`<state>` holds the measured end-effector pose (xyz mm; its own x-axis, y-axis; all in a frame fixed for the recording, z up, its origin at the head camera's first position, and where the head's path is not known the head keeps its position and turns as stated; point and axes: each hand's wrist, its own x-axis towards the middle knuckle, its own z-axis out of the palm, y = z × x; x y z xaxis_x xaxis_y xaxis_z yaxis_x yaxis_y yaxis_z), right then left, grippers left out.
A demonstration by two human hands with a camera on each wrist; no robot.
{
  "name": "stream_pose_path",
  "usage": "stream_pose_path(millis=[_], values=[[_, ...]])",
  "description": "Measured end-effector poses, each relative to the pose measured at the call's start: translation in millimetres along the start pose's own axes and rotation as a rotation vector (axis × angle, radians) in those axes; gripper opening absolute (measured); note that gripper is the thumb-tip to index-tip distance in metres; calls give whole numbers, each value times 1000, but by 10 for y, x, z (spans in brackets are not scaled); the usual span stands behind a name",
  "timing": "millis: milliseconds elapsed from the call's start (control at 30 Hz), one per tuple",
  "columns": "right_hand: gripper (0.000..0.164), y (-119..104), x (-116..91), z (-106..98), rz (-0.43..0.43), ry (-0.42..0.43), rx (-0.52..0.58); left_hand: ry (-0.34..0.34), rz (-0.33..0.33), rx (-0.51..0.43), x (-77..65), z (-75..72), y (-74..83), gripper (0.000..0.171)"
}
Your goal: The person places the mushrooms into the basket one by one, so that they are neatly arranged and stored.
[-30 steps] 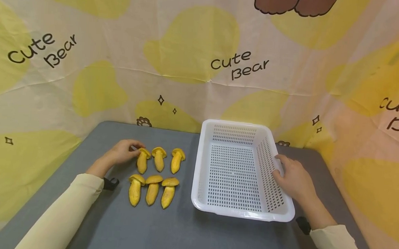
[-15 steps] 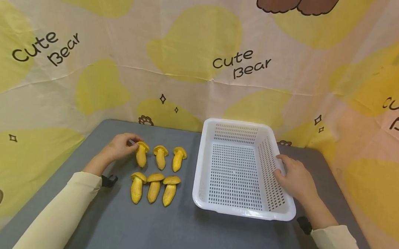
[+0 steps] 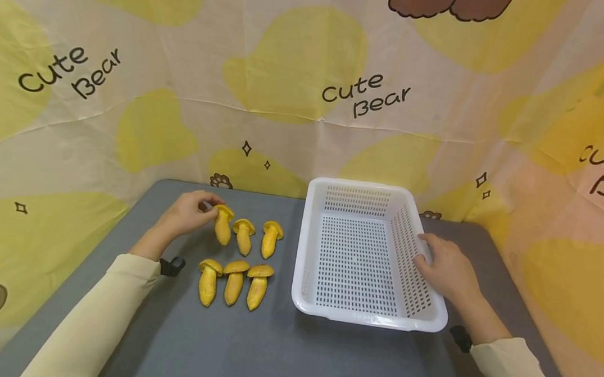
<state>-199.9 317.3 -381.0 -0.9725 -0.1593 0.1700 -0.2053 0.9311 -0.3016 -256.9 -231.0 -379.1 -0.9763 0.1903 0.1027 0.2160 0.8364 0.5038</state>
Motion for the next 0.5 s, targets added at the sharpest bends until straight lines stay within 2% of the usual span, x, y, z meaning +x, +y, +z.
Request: stream_pose_path(millis=[500], values=[[49, -4, 2, 2, 20, -17, 6, 27, 83, -23, 146, 5, 361, 25]])
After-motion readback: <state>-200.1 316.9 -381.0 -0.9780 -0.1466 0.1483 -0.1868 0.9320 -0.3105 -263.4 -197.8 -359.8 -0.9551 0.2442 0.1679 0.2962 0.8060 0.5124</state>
